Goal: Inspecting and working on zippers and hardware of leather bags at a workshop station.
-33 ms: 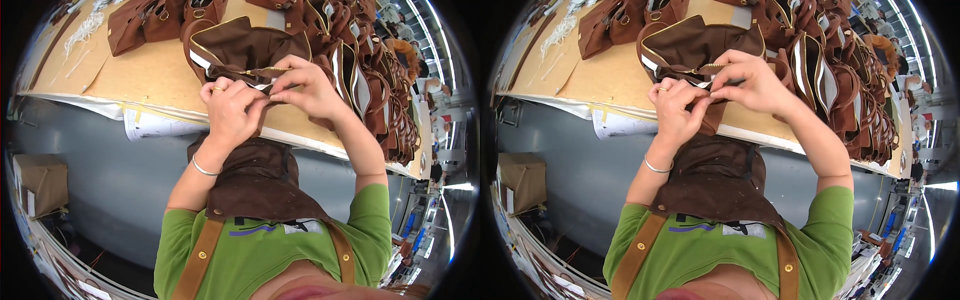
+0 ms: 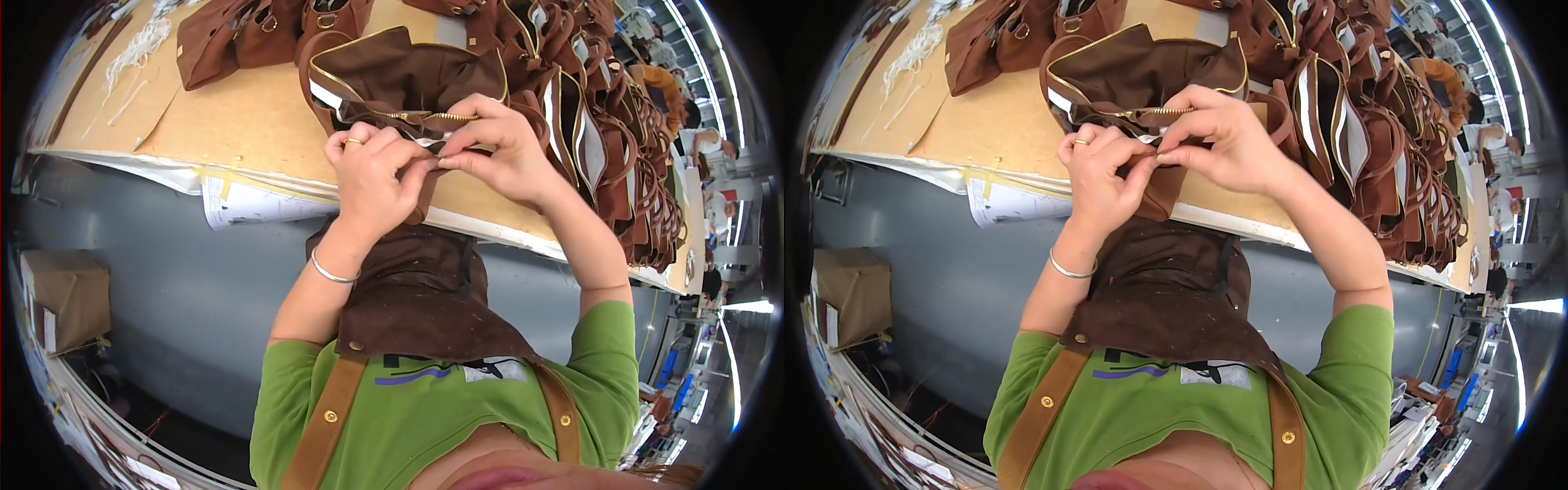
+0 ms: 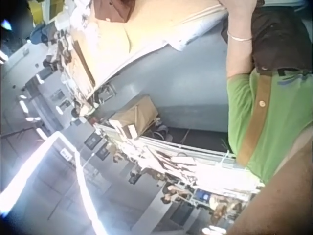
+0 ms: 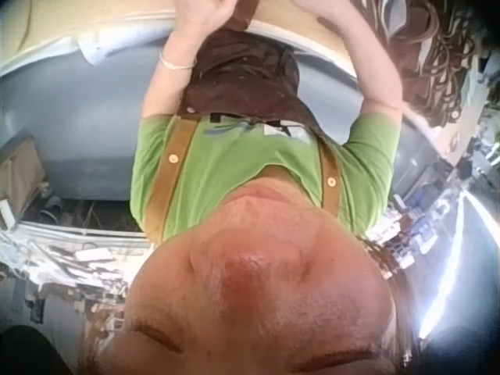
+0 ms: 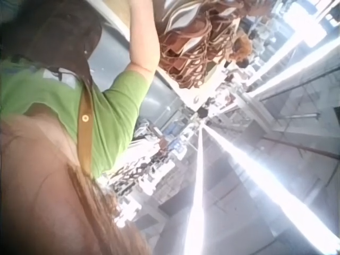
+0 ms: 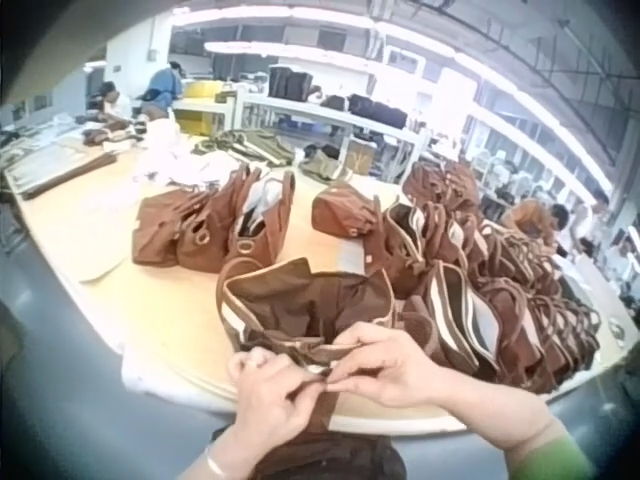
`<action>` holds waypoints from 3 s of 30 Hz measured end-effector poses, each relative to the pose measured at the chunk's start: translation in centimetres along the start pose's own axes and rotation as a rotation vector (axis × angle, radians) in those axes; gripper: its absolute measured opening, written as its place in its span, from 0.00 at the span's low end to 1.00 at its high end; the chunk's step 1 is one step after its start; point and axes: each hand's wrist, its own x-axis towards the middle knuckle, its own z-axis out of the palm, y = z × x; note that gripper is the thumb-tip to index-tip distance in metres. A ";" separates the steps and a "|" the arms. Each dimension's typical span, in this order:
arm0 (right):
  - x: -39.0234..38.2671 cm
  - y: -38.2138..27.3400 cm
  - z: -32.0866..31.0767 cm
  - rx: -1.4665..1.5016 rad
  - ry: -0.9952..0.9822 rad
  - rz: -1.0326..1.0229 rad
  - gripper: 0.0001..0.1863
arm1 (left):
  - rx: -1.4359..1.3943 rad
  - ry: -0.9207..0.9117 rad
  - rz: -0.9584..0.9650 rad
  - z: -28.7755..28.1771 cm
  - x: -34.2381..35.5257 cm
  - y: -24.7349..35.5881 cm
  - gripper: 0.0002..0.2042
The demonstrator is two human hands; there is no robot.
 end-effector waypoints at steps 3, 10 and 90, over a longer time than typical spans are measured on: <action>0.3 -0.5 0.5 0.008 0.178 -0.086 0.06 | 0.004 -0.029 -0.016 -0.8 0.3 -0.2 0.02; 4.0 -0.5 -3.5 0.036 -0.186 0.372 0.17 | -0.052 -0.123 0.036 -2.2 -0.3 0.1 0.06; 6.1 -0.3 -2.2 0.223 -0.521 0.437 0.11 | 0.086 -0.004 -0.261 -1.8 -0.2 0.7 0.06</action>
